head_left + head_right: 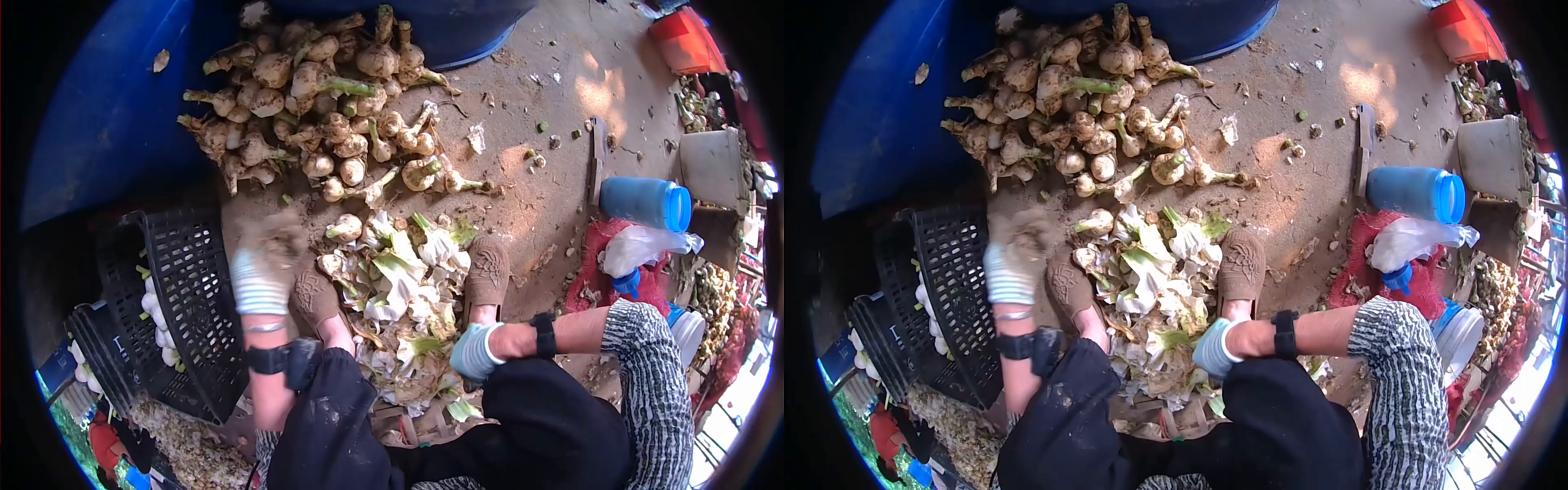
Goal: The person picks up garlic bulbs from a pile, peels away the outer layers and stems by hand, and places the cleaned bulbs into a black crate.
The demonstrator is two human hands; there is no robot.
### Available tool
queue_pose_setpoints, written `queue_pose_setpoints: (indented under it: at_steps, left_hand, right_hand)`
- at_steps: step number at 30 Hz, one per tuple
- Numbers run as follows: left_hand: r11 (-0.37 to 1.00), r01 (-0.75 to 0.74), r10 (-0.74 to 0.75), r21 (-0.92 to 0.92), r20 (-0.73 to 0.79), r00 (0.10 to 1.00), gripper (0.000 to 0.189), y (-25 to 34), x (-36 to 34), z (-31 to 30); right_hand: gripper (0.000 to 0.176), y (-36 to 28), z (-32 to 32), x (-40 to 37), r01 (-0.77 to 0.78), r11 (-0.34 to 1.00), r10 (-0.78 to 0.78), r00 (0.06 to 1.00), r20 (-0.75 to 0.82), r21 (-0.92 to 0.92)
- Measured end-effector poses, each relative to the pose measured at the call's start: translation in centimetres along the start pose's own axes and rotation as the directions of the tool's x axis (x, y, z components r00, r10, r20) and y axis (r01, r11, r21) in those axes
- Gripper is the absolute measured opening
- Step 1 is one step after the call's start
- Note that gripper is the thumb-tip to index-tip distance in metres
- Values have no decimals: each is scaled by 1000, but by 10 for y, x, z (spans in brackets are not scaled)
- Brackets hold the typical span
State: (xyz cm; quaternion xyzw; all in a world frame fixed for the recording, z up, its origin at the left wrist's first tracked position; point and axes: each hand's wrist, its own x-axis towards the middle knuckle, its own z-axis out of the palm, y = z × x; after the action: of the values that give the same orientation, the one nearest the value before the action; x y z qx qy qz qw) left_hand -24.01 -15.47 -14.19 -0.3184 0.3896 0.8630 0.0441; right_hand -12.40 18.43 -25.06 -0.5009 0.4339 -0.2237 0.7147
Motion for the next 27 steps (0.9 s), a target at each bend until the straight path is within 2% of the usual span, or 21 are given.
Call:
queue_pose_setpoints:
  at_steps: [1, 2, 3, 4, 5, 6, 7, 8, 9, 11, 12, 14, 17, 19, 20, 21, 22, 23, 25, 26, 27]
  left_hand:
    - [972, 161, -168, 174, 26, 985, 39, -11, 14, -8]
    - [904, -23, 14, 426, 23, 1000, 31, -38, 28, -26]
    - [778, 95, -58, 622, -79, 995, 29, -37, 23, -2]
    - [383, -153, 176, 911, 91, 980, 32, -40, 27, 4]
    - [-139, -314, 287, 939, 342, 895, 35, -43, 29, 11]
    - [-104, -204, 226, 973, 223, 948, 43, -45, 29, 15]
    - [-100, -207, 232, 973, 225, 946, 43, -43, 32, 21]
    - [-184, -215, 195, 959, 250, 948, 42, -42, 34, 23]
    - [-266, -224, 148, 938, 269, 952, 41, -40, 34, 24]
    - [-268, -219, 164, 938, 269, 949, 37, -39, 36, 20]
    - [-265, -180, 127, 947, 220, 967, 35, -36, 35, 17]
    - [-276, -113, 75, 954, 139, 987, 31, -31, 32, 15]
    - [-300, -100, 138, 949, 147, 979, 33, -33, 31, -4]
    - [-313, -103, 170, 944, 162, 972, 33, -41, 33, -14]
    - [-242, -116, 171, 963, 160, 972, 33, -46, 35, -17]
    - [-167, -126, 173, 978, 155, 973, 32, -50, 37, -21]
    - [-112, -91, 102, 990, 102, 990, 31, -48, 37, -14]
    - [-106, -91, 97, 990, 102, 990, 31, -50, 41, -17]
    - [-45, -40, 163, 998, 46, 986, 29, -54, 46, -21]
    - [-175, -48, 265, 983, 94, 960, 31, -49, 44, -17]
    - [-171, -46, 269, 984, 92, 959, 31, -49, 47, -20]
  right_hand:
    - [17, -7, -6, -4, -1, 1000, 1, 1000, 3, 1]
    - [16, -26, -22, -14, 17, 1000, -18, 996, 89, 14]
    - [15, -53, -41, -27, 34, 999, -39, 984, 175, 30]
    - [13, -99, -61, -46, -192, 955, 223, 967, 122, -228]
    - [13, -82, -52, -39, -193, 956, 224, 967, 125, -222]
    - [15, -43, -37, -23, -40, 997, 55, 973, 223, -72]
    - [18, -6, -26, -9, 103, 991, -123, 949, 291, 84]
    - [20, -2, -32, -7, 231, 941, -307, 892, 332, 247]
    - [20, -4, -26, -5, 161, 960, -237, 904, 357, 229]
    - [21, -54, -45, -21, 14, 995, -58, 898, 436, 103]
    - [22, -72, -51, -26, -24, 996, -19, 885, 465, 86]
    - [24, -95, -59, -34, -63, 994, 7, 858, 514, 90]
    - [28, -110, -66, -30, -87, 992, 21, 835, 550, 95]
    - [35, -108, -60, -20, -20, 983, -86, 831, 550, 183]
    - [40, -104, -56, -16, 12, 974, -136, 826, 546, 224]
    - [48, -89, -47, -8, 9, 987, -84, 876, 475, 158]
    - [49, -86, -46, -5, -79, 990, 16, 883, 469, 114]
    - [50, -85, -43, -1, -167, 983, 113, 882, 458, 77]
    - [49, -86, -36, 0, -168, 983, 117, 872, 475, 67]
    - [48, -87, -36, -1, -165, 985, 121, 863, 490, 47]
    - [48, -89, -37, -1, -157, 987, 124, 854, 505, 25]
